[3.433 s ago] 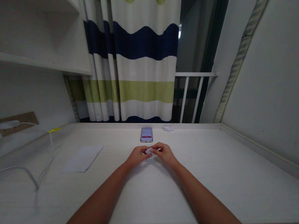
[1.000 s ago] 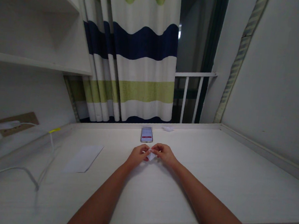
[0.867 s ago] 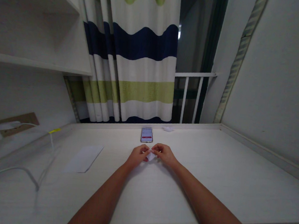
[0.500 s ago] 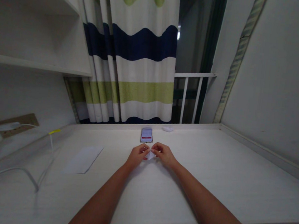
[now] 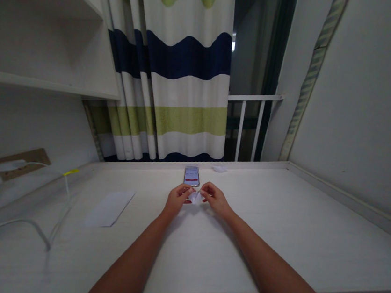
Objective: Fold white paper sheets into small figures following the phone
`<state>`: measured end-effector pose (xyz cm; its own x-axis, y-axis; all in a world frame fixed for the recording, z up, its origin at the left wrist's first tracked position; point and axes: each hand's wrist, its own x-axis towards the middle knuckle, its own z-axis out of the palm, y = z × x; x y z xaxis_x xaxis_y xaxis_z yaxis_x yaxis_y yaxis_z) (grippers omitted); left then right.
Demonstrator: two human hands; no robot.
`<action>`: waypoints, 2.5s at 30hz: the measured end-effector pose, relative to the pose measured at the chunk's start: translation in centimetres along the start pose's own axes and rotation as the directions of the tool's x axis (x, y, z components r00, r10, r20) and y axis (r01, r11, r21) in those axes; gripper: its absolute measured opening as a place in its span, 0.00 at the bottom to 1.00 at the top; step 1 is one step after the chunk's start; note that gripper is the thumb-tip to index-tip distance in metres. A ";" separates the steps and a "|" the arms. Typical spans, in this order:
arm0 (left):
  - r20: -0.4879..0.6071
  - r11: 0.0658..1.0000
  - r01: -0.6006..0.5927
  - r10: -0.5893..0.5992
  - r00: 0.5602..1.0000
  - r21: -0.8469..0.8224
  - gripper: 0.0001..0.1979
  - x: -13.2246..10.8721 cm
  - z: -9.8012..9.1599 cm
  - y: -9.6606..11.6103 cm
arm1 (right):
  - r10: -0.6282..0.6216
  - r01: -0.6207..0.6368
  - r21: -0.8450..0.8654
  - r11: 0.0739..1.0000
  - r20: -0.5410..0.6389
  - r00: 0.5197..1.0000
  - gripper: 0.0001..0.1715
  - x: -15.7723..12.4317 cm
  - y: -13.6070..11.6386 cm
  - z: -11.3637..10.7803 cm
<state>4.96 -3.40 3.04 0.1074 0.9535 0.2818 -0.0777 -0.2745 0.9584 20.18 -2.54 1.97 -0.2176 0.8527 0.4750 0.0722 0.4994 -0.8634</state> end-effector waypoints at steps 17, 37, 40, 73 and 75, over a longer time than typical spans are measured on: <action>-0.122 0.916 0.020 -0.075 0.990 -0.402 0.12 0.5 -0.3 -0.1 | -0.004 0.032 0.210 0.977 -0.136 0.991 0.13 0.3 0.8 0.2; -0.060 0.926 0.022 -0.048 0.997 -0.376 0.14 0.4 0.1 -0.3 | -0.058 0.058 0.063 0.996 0.002 0.998 0.33 -0.4 -1.3 0.3; -0.050 0.939 0.030 -0.050 0.997 -0.344 0.14 0.3 0.1 -0.3 | -0.108 0.108 0.002 0.994 0.051 0.993 0.30 -0.5 -1.3 0.1; -0.084 0.937 0.032 -0.065 0.994 -0.349 0.17 0.2 0.3 0.0 | -0.283 0.278 -0.285 0.917 0.025 0.959 0.09 -0.6 -1.3 -0.1; -0.072 0.935 0.026 -0.055 0.996 -0.353 0.16 0.2 0.4 0.0 | -0.290 0.285 -0.296 0.912 0.028 0.957 0.11 -0.7 -1.4 -0.1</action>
<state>5.33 -3.24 3.11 0.0402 0.9736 0.2247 -0.4196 -0.1876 0.8881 20.28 -3.79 2.87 -0.2566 0.6667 0.6997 0.2919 0.7436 -0.6015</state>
